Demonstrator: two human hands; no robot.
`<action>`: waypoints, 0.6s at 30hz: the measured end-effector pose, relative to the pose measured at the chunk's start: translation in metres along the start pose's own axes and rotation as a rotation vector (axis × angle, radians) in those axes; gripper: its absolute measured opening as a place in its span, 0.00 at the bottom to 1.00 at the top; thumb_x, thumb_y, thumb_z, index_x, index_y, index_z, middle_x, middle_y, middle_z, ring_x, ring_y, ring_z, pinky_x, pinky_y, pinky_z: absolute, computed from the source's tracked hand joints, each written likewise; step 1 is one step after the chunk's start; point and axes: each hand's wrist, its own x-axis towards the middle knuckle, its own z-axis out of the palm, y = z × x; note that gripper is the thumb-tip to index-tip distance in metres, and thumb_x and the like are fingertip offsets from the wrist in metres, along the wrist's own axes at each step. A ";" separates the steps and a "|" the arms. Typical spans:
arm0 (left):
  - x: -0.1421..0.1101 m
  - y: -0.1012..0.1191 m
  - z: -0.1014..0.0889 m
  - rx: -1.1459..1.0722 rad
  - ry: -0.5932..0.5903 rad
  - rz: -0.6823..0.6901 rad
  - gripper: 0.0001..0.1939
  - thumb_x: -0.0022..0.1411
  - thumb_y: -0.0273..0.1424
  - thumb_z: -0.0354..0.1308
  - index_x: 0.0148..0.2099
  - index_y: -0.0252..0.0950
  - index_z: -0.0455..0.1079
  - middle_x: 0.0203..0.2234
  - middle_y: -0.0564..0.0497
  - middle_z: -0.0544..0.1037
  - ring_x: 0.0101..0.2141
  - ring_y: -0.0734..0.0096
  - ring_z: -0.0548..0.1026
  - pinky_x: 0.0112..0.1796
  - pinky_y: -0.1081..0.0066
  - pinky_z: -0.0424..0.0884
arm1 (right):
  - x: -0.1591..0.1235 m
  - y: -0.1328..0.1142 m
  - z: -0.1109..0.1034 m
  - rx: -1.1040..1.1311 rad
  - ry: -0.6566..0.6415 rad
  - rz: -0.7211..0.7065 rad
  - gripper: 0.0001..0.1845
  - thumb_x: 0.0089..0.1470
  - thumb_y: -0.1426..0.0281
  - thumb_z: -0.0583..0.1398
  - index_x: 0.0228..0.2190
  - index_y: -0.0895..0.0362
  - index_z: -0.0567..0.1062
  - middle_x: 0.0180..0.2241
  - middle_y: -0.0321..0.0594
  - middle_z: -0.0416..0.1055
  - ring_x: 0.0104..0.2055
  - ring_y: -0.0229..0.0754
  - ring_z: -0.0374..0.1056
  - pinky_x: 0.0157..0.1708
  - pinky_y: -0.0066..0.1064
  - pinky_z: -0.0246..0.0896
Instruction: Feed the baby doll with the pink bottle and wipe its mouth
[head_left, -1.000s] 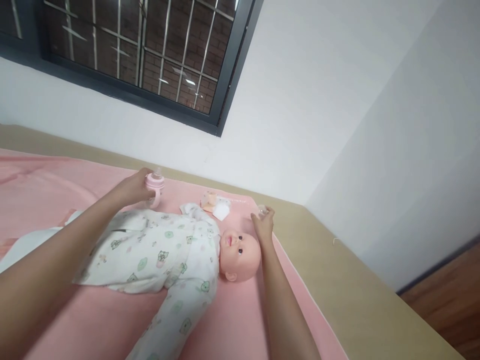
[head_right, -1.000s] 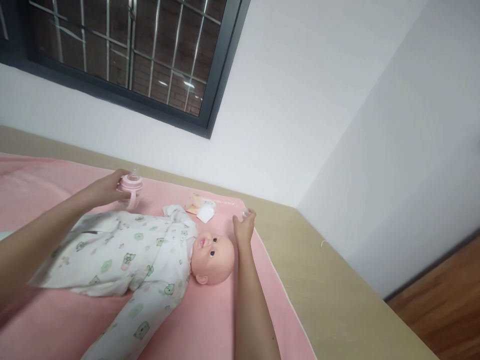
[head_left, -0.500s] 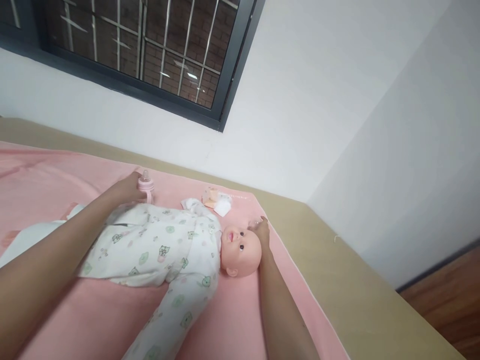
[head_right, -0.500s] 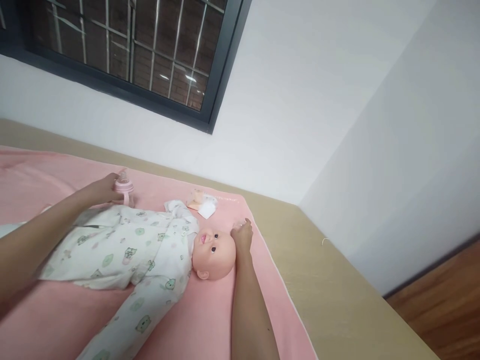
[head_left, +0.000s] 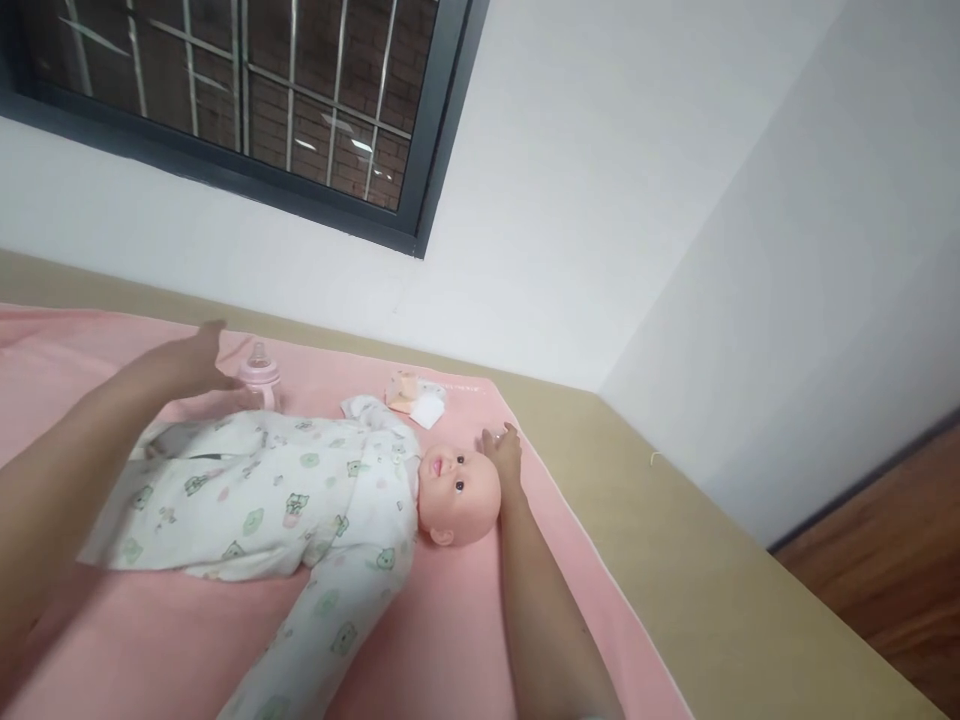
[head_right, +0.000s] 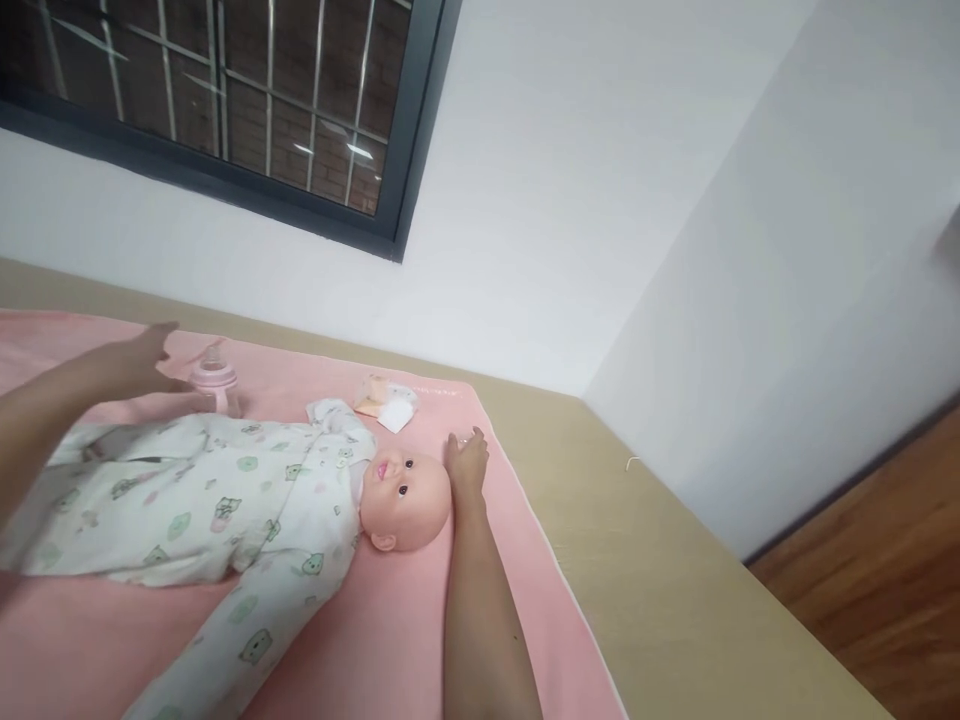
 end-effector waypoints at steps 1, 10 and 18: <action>-0.001 0.009 -0.007 0.138 0.063 -0.100 0.71 0.27 0.69 0.49 0.65 0.21 0.48 0.31 0.39 0.79 0.46 0.28 0.70 0.33 0.55 0.62 | 0.000 -0.001 0.000 0.009 -0.010 0.001 0.33 0.53 0.59 0.52 0.56 0.65 0.61 0.50 0.60 0.67 0.50 0.53 0.65 0.48 0.41 0.59; -0.045 0.180 0.023 -0.018 -0.146 0.294 0.36 0.56 0.53 0.48 0.60 0.36 0.60 0.48 0.42 0.74 0.44 0.52 0.74 0.42 0.60 0.68 | -0.003 -0.010 0.000 0.049 0.042 -0.071 0.31 0.57 0.58 0.49 0.54 0.67 0.63 0.52 0.62 0.65 0.58 0.58 0.56 0.58 0.49 0.46; -0.027 0.251 0.099 -0.175 -0.851 0.407 0.30 0.50 0.58 0.53 0.42 0.40 0.77 0.36 0.44 0.80 0.34 0.55 0.76 0.39 0.62 0.70 | 0.003 -0.005 0.007 0.046 0.116 -0.239 0.25 0.57 0.59 0.49 0.50 0.62 0.66 0.52 0.56 0.66 0.65 0.61 0.42 0.60 0.58 0.39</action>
